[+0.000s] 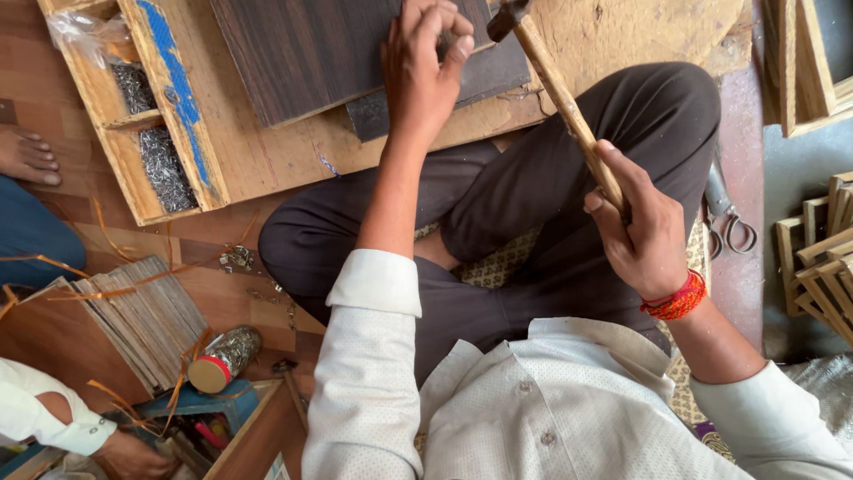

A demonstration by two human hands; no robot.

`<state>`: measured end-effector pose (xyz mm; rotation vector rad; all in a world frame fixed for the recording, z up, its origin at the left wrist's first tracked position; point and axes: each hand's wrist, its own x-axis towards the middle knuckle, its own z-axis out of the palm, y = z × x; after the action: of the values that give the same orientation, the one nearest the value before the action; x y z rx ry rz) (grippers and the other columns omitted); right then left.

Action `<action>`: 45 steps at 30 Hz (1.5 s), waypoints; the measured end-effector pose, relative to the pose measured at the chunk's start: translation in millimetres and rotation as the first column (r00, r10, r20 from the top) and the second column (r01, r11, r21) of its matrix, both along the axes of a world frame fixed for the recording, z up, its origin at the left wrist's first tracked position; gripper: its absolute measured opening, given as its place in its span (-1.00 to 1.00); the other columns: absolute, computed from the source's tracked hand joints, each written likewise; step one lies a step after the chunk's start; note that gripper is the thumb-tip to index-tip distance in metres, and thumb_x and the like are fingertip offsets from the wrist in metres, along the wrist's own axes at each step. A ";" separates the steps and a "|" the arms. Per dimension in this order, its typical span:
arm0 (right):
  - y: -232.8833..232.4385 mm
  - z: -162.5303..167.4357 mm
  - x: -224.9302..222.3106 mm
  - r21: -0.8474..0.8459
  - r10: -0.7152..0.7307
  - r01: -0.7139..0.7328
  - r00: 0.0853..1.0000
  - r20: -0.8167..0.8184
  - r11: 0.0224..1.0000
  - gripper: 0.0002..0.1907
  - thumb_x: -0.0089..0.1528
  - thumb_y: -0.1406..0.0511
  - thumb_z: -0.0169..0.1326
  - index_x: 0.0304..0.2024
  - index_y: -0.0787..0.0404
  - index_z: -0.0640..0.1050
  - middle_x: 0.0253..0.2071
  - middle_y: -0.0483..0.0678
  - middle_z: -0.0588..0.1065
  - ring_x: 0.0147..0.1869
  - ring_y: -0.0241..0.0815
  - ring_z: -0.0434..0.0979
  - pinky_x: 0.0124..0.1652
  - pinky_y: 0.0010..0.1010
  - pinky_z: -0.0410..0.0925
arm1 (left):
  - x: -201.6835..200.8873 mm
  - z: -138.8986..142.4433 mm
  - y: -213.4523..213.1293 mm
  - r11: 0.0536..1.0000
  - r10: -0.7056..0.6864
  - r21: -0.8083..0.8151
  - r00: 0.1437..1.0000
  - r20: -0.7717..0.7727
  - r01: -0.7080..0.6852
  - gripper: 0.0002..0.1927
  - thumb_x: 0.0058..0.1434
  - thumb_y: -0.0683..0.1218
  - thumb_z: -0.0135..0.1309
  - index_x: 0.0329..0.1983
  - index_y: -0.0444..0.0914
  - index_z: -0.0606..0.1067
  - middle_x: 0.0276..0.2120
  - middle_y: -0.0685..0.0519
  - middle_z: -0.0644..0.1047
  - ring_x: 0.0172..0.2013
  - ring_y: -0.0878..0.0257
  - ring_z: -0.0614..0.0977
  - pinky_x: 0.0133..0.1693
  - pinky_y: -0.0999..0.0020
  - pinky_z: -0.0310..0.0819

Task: The person sits on the floor and uses a hammer to drive nails into wooden frames, securing dark panels. They repeatedly pick up frames, position them on a work surface, hammer nails, and move completed units aside.

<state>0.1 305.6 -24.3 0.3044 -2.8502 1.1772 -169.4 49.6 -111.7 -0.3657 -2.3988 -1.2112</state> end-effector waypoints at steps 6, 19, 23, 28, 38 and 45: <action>-12.3 16.1 -10.0 0.162 0.051 -0.038 0.996 -0.075 0.986 -0.47 0.34 0.44 0.14 0.37 0.18 0.44 -0.18 0.06 0.51 -0.23 0.05 0.55 -0.26 -0.21 0.39 | 5.7 3.3 2.8 0.989 0.063 -0.138 0.996 0.056 -0.055 -0.80 0.22 -0.09 0.28 -0.18 -0.15 0.48 0.02 0.12 0.38 0.01 0.09 0.47 0.02 0.05 0.29; -25.4 20.9 -13.3 -0.028 0.005 -0.009 0.991 -0.131 1.000 -0.51 0.40 0.45 0.06 0.39 0.14 0.41 -0.33 -0.03 0.43 -0.39 -0.11 0.46 -0.39 -0.32 0.34 | 7.3 2.5 0.7 0.985 0.055 -0.167 0.998 0.022 -0.050 -0.76 0.23 -0.16 0.29 -0.18 -0.13 0.43 0.01 0.17 0.35 0.03 0.13 0.47 -0.01 0.06 0.27; -20.4 25.5 -13.3 0.239 0.084 -0.070 0.995 -0.051 0.968 -0.44 0.27 0.49 0.11 0.34 0.21 0.47 -0.40 0.04 0.45 -0.43 -0.01 0.46 -0.40 -0.23 0.34 | 5.9 2.7 0.9 0.977 0.079 -0.198 0.997 0.019 -0.074 -0.74 0.19 -0.17 0.30 -0.20 -0.12 0.42 0.02 0.14 0.34 0.03 0.12 0.48 -0.02 0.06 0.28; -18.4 21.2 -6.7 -0.045 0.021 -0.039 0.939 -0.344 0.998 -0.53 0.44 0.52 0.06 0.39 0.24 0.38 -0.23 0.07 0.48 -0.36 -0.09 0.51 -0.34 -0.33 0.36 | 9.1 1.3 -8.6 0.994 -0.014 -0.110 0.998 0.065 0.021 -0.54 0.11 -0.22 0.33 0.01 -0.13 0.38 0.06 0.11 0.37 0.07 0.11 0.49 0.05 0.07 0.30; -28.5 14.4 -1.8 0.097 0.066 -0.037 0.944 -0.325 0.995 -0.53 0.37 0.53 0.10 0.33 0.23 0.43 -0.34 0.04 0.46 -0.39 -0.04 0.50 -0.41 -0.27 0.34 | 14.2 0.7 -14.5 0.991 -0.027 -0.128 0.998 0.053 0.034 -0.40 0.15 -0.32 0.29 0.16 -0.15 0.28 0.10 0.03 0.38 0.13 0.04 0.48 0.11 0.07 0.32; -31.0 18.1 1.7 0.270 0.105 -0.044 0.971 -0.215 0.962 -0.46 0.33 0.48 0.10 0.38 0.18 0.43 -0.34 0.04 0.46 -0.44 -0.05 0.50 -0.41 -0.27 0.36 | 14.6 -0.8 -19.9 0.992 -0.018 -0.123 1.000 0.022 0.021 -0.35 0.09 -0.35 0.26 0.18 -0.13 0.29 0.09 0.04 0.39 0.17 0.03 0.48 0.11 0.08 0.33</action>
<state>1.8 274.6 -6.2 0.5252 -2.8075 0.7132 -154.8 29.6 -112.5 -0.4170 -2.5006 -1.0829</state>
